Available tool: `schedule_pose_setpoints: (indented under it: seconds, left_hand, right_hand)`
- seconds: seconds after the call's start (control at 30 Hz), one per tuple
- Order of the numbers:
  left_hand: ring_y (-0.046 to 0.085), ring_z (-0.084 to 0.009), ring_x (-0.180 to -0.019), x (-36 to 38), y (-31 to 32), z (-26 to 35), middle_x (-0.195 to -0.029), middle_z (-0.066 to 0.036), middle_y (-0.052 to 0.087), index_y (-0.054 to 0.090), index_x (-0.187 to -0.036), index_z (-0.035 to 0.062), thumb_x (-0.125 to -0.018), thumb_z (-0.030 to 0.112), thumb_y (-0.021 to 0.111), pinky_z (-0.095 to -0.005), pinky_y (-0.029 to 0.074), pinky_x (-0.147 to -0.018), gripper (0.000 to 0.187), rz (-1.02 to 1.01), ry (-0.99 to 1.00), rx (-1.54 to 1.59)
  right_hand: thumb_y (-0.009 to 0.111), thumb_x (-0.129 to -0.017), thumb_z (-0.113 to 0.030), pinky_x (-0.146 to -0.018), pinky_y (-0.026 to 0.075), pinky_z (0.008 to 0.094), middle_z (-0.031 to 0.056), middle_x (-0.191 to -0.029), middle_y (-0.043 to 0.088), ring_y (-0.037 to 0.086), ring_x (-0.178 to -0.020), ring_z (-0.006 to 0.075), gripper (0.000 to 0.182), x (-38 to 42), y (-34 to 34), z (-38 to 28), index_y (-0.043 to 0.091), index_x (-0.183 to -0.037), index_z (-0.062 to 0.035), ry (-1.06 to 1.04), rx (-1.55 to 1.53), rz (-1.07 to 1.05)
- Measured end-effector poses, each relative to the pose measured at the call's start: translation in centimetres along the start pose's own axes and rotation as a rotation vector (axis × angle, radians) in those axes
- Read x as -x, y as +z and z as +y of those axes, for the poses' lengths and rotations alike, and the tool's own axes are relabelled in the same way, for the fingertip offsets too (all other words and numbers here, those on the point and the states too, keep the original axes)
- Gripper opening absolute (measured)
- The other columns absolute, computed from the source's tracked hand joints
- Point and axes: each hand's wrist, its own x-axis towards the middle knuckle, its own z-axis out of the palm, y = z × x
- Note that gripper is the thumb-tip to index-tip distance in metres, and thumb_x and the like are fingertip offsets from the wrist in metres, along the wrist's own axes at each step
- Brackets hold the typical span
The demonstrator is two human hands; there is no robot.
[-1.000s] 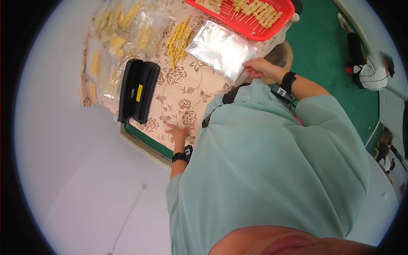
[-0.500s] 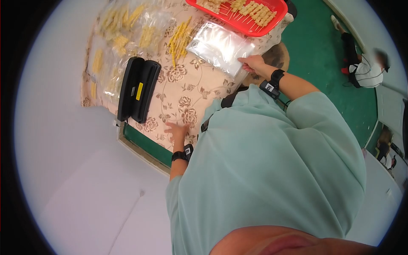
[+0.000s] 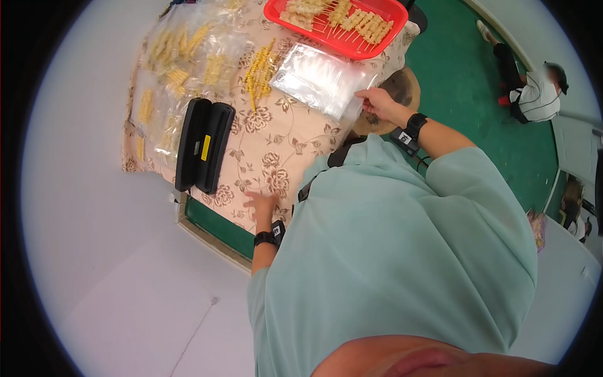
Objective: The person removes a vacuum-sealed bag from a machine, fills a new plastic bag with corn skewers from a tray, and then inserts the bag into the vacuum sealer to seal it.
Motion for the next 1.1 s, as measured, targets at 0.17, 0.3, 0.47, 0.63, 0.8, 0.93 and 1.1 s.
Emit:
schedule_pose_setpoints:
  seconds: [0.17,0.3,0.47,0.63,0.8,0.93,1.1]
  left_hand:
    - [0.025,-0.0629,-0.129,-1.0,0.6,-0.4,-0.149,-0.037,-0.012,-0.015,-0.148,0.0059,-0.071,0.048,0.077,-0.0639,0.023,-0.106,0.127,0.011,-0.005,-0.011]
    - [0.024,-0.0631,-0.129,-1.3,0.8,-0.7,-0.149,-0.037,-0.011,-0.015,-0.148,0.006,-0.07,0.05,0.077,-0.0648,0.024,-0.105,0.128,-0.006,-0.002,0.001]
    - [0.02,-0.0648,-0.129,-2.2,1.3,-1.4,-0.15,-0.036,-0.012,-0.015,-0.148,0.0069,-0.069,0.05,0.078,-0.0668,0.023,-0.104,0.13,-0.006,0.022,0.07]
    - [0.014,-0.0673,-0.129,-0.6,0.3,-0.1,-0.15,-0.035,-0.013,-0.015,-0.149,0.0081,-0.066,0.049,0.081,-0.0686,0.021,-0.104,0.133,-0.008,-0.025,0.093]
    - [0.008,-0.0665,-0.131,-0.7,0.1,-0.2,-0.15,-0.035,-0.015,-0.015,-0.149,0.0084,-0.062,0.049,0.084,-0.0711,0.015,-0.104,0.138,-0.012,-0.025,0.098]
    - [0.007,-0.0613,-0.135,-0.7,0.0,-1.1,-0.149,-0.038,-0.011,-0.009,-0.15,0.0081,-0.063,0.051,0.082,-0.0718,0.012,-0.104,0.134,-0.007,0.038,0.139]
    - [0.014,-0.0499,-0.14,-1.8,1.1,-4.8,-0.155,-0.028,-0.007,0.03,-0.148,0.0095,-0.07,0.046,0.077,-0.0615,0.015,-0.11,0.098,0.007,0.233,0.571]
  right_hand:
    - [0.067,-0.082,-0.006,-0.069,0.055,0.0302,0.0079,-0.089,0.065,0.066,-0.08,0.0173,0.018,2.5,-2.4,-0.9,0.057,-0.096,-0.0029,-0.133,-0.128,-0.132]
    - [0.068,-0.083,-0.008,-0.07,0.053,0.0259,0.0059,-0.089,0.066,0.065,-0.082,0.0136,0.022,8.3,-2.9,-5.5,0.058,-0.101,-0.0024,-0.263,0.037,-0.188]
    - [0.07,-0.083,-0.009,-0.08,0.05,0.0223,0.0022,-0.092,0.067,0.064,-0.083,0.0088,0.028,13.3,-1.8,-11.3,0.06,-0.108,-0.0041,-0.439,0.347,-0.498]
    - [0.07,-0.083,-0.008,-0.087,0.049,0.0251,0.0021,-0.09,0.067,0.065,-0.09,0.0105,0.03,17.3,4.3,-15.2,0.059,-0.111,-0.0046,-0.59,0.315,-0.889]
    - [0.067,-0.086,-0.007,-0.085,0.05,0.0244,0.0051,-0.095,0.068,0.065,-0.091,0.0107,0.029,13.8,10.5,-14.1,0.06,-0.114,-0.0031,-0.549,0.349,-1.017]
    - [0.069,-0.086,-0.009,-0.076,0.05,0.0202,0.0021,-0.091,0.069,0.063,-0.083,0.0066,0.019,10.0,14.3,-10.1,0.069,-0.104,-0.0036,-0.791,0.596,-0.829]
    - [0.068,-0.086,-0.011,-0.067,0.051,0.0212,0.0032,-0.088,0.068,0.063,-0.077,0.0089,0.018,5.2,16.6,-3.8,0.066,-0.102,-0.0011,-0.563,0.585,-0.763]
